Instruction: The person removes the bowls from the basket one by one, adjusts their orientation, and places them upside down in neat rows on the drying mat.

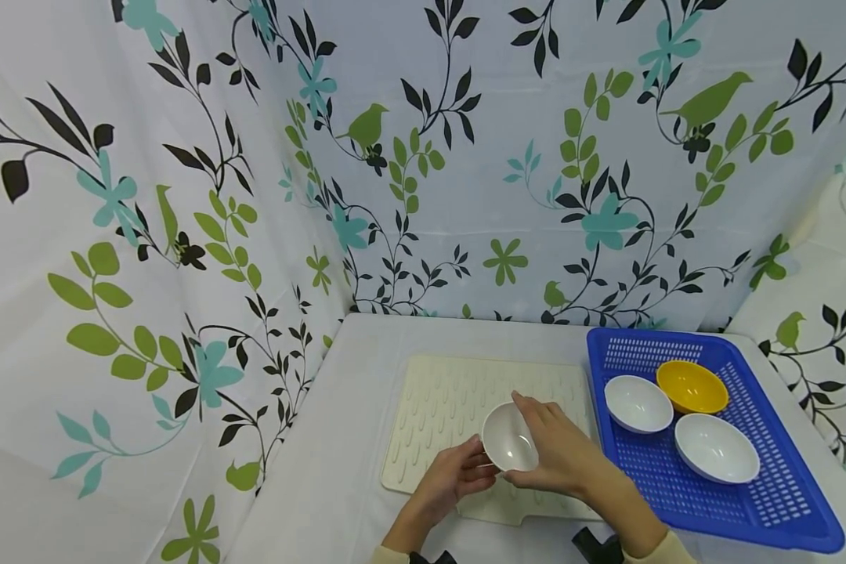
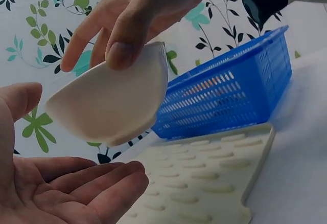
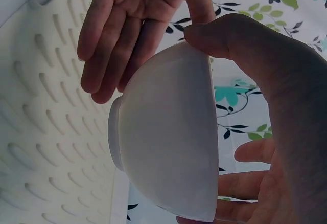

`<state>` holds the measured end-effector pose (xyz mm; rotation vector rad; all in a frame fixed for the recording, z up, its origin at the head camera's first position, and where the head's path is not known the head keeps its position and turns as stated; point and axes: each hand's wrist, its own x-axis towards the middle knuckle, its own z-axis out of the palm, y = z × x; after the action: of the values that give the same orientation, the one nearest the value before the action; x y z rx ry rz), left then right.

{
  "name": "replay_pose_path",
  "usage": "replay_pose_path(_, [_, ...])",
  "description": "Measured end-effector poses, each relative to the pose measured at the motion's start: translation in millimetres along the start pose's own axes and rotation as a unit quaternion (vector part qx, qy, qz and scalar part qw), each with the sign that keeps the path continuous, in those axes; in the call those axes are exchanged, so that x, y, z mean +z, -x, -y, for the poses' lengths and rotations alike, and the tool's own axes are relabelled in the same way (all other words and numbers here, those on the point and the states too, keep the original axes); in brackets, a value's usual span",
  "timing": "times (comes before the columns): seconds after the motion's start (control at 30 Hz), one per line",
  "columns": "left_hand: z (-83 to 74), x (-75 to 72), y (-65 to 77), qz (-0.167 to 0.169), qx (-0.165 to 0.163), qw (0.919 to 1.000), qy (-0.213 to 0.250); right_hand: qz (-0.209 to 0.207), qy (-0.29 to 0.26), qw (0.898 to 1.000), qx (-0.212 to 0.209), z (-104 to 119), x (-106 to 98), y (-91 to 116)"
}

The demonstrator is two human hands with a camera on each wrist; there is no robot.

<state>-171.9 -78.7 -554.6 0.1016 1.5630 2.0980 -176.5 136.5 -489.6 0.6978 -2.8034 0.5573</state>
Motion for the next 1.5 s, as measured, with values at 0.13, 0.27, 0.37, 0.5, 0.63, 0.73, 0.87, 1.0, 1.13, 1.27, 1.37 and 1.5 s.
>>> replay_pose_path(0.13, [1.7, 0.0, -1.4, 0.031, -0.001, 0.9991, 0.03, 0.002, -0.006, 1.0, -0.004, 2, 3, 0])
replay_pose_path(0.27, [3.0, -0.2, -1.9, 0.05, -0.001, 0.9971, 0.058, 0.001, 0.0, 1.0, -0.006, 3, 4, 0])
replay_pose_path(0.37, [3.1, -0.7, -2.7, 0.052, -0.002, 0.9967, 0.062, 0.007, 0.007, 1.0, -0.003, 3, 5, -1])
replay_pose_path(0.5, [2.2, -1.6, -4.1, 0.054, -0.003, 0.9974, 0.047, 0.014, 0.013, 1.0, -0.002, 4, 4, 0])
replay_pose_path(0.63, [1.3, -2.6, -3.7, 0.052, 0.005, 0.9977, 0.043, 0.013, 0.017, 1.0, -0.012, 5, 4, -1])
replay_pose_path(0.73, [0.3, -3.5, -3.6, 0.042, 0.003, 0.9974, 0.058, 0.01, 0.022, 0.999, -0.026, 5, 4, -3])
replay_pose_path(0.87, [-2.6, -4.0, -2.7, 0.023, 0.004, 0.9968, 0.076, 0.008, 0.036, 0.999, -0.039, 4, 6, -5])
replay_pose_path(1.0, [-7.4, -4.0, -0.7, -0.011, 0.026, 0.9985, 0.048, 0.02, 0.034, 0.999, -0.036, 5, 6, -7])
replay_pose_path(1.13, [-13.8, -4.4, 1.0, -0.054, 0.051, 0.9972, -0.01, 0.032, 0.008, 0.999, -0.027, 6, 5, -9])
replay_pose_path(1.27, [-17.7, -5.3, 3.1, -0.09, 0.08, 0.9881, -0.097, 0.05, -0.031, 0.998, -0.01, 7, 2, -11])
replay_pose_path(1.37, [-20.0, -4.8, 6.4, -0.102, 0.103, 0.9786, -0.147, 0.075, -0.07, 0.994, 0.02, 9, -1, -11])
replay_pose_path(1.5, [-23.1, -4.4, 10.6, -0.108, 0.154, 0.9632, -0.192, 0.083, -0.109, 0.989, 0.052, 9, -4, -12])
